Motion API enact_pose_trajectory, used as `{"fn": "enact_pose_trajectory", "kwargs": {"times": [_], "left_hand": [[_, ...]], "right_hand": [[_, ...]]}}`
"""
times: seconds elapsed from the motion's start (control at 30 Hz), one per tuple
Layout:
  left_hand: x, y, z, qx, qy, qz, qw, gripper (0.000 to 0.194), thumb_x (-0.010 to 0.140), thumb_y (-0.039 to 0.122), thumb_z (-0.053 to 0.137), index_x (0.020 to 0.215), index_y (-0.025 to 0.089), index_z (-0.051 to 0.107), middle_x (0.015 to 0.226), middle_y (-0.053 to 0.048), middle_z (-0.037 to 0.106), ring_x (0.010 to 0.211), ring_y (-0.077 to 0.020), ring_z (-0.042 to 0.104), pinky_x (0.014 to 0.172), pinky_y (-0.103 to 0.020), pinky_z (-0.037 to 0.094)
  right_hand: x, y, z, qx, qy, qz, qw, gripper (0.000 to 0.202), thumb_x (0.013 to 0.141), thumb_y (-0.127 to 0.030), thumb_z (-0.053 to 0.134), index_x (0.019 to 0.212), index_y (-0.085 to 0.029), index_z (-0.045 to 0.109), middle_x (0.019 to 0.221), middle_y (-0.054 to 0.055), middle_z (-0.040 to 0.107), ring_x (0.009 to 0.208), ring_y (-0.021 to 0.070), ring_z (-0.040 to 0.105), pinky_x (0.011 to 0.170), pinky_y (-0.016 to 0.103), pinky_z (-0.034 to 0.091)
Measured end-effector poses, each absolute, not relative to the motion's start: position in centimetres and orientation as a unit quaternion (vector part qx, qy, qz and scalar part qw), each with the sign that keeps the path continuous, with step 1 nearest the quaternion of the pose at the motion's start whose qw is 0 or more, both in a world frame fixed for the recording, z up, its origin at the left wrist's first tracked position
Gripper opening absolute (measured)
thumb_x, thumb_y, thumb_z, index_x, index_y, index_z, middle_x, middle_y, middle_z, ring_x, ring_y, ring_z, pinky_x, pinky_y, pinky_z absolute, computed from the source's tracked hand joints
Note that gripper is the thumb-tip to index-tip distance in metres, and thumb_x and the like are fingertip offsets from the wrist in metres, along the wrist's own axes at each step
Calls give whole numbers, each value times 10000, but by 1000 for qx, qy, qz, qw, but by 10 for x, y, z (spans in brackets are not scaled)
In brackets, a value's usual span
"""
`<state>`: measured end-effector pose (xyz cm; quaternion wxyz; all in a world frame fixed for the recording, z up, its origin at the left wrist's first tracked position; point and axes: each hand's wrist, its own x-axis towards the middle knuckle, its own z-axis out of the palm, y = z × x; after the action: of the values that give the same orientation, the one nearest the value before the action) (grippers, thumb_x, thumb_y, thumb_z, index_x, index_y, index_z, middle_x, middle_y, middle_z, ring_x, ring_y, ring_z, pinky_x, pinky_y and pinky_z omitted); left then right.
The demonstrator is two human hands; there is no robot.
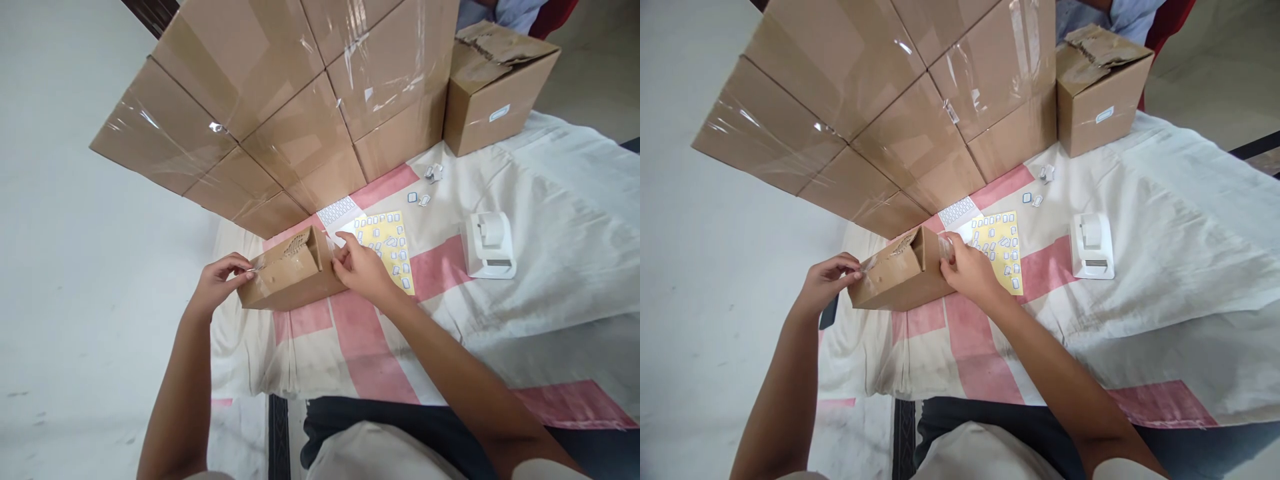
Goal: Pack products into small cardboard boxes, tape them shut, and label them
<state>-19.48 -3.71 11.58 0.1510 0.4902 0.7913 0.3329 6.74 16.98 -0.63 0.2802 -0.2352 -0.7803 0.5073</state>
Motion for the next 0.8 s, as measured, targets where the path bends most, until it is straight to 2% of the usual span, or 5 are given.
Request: {"fn": "enact_pose_trajectory", "kwargs": {"times": [0.13,0.23,0.37,0.6,0.8], "left_hand": [[-191,-33,113,486,790,338,161,217,784,426,835,834,240,735,861,-45,654,787,-190,595,679,-337,452],[-186,-32,109,484,792,330,170,240,780,438,833,831,227,729,867,-48,666,800,-189,604,694,-324,457],[-179,-34,102,479,794,330,175,239,776,422,838,858,221,739,872,-45,669,790,-177,602,681,-304,444],[-171,-39,97,473,772,396,154,236,783,398,836,772,209,694,805,-39,637,774,-168,579,673,-307,418],[-168,-39,101,464,702,531,100,486,773,523,810,718,232,426,652,44,363,605,-122,395,617,-304,360]], "right_hand": [[71,169,-3,-189,-785,467,360,592,903,-251,584,1484,-213,472,1348,144,613,1046,273,668,818,405,558],[75,168,4,-72,-812,388,430,573,934,-227,556,1502,-287,505,1611,99,416,1366,317,487,1068,515,496],[74,161,12,14,-847,331,416,351,992,-246,553,1315,-280,687,1560,13,544,1482,338,352,1155,561,412],[66,154,6,-12,-837,372,401,284,948,-263,636,1204,-263,760,1398,6,684,1438,347,417,1138,568,443],[66,153,5,-15,-831,393,393,269,956,-252,621,1186,-260,760,1395,-6,681,1447,332,384,1138,556,465]]}}
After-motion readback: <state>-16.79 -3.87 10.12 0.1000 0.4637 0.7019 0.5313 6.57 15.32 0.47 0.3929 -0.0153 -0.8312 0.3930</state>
